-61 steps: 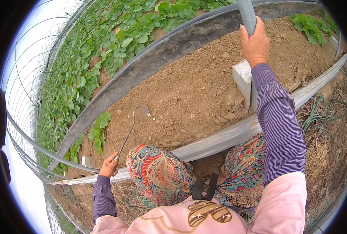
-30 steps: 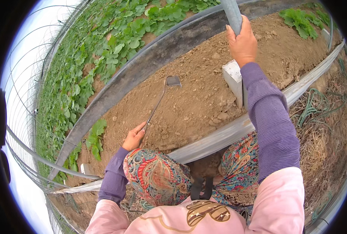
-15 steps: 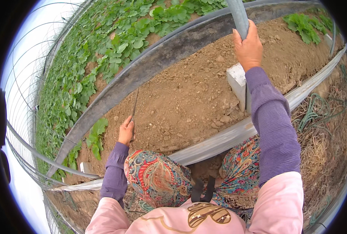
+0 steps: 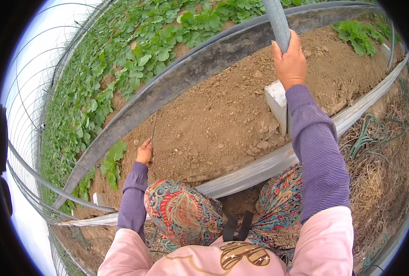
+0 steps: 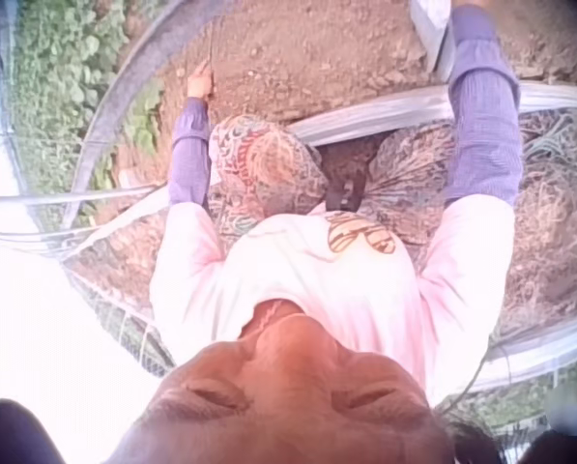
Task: The person kneels in a garden bed and uses a small hand hoe to break up and level the soil between rows of green leafy plants. The person repeatedly scrapes and smooths the soil surface along the bed.
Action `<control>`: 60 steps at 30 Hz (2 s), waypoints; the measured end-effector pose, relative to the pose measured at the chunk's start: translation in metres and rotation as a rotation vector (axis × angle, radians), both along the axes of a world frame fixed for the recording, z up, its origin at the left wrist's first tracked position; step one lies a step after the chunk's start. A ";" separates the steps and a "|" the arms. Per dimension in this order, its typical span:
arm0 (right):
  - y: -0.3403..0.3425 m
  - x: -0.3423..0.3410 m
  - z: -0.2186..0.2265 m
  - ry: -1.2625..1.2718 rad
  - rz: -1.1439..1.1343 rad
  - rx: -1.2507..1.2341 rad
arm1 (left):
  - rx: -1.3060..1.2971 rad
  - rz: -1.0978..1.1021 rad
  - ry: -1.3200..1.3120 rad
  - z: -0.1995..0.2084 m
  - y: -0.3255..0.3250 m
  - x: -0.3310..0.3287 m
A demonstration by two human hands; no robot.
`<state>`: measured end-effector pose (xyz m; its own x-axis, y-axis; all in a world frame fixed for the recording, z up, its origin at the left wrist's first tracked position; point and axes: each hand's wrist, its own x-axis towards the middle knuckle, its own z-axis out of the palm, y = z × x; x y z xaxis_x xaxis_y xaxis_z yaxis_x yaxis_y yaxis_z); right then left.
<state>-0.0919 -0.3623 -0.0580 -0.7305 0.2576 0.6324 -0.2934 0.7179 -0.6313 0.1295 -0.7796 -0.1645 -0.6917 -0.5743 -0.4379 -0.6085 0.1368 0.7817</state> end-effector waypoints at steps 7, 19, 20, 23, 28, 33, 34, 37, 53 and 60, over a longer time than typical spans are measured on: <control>0.006 -0.003 -0.005 0.030 -0.028 0.021 | 0.151 -0.104 -0.025 0.028 0.054 0.025; 0.001 -0.004 -0.005 0.041 -0.031 0.023 | -0.139 0.001 0.071 0.033 0.009 0.096; 0.002 -0.005 -0.006 0.057 -0.031 0.030 | -0.091 0.066 0.165 0.033 0.007 0.105; 0.005 -0.005 -0.007 0.050 -0.044 0.021 | -0.096 0.085 0.062 0.025 -0.006 0.129; 0.002 0.000 0.000 -0.033 -0.034 0.007 | -0.098 0.062 0.062 0.036 -0.026 0.138; 0.000 -0.002 -0.002 0.006 -0.027 0.004 | -0.144 0.024 -0.026 0.034 -0.029 0.133; -0.003 -0.004 -0.002 0.022 -0.020 0.011 | -0.133 0.050 0.018 0.035 -0.032 0.141; 0.001 -0.004 -0.004 0.038 -0.039 0.057 | -0.181 -0.011 0.276 0.036 -0.013 0.154; 0.007 -0.004 -0.001 0.003 -0.043 0.053 | -0.050 -0.052 -0.091 0.058 0.041 0.215; 0.002 -0.003 -0.003 -0.012 -0.035 0.058 | 0.074 0.240 -0.092 0.047 -0.013 0.073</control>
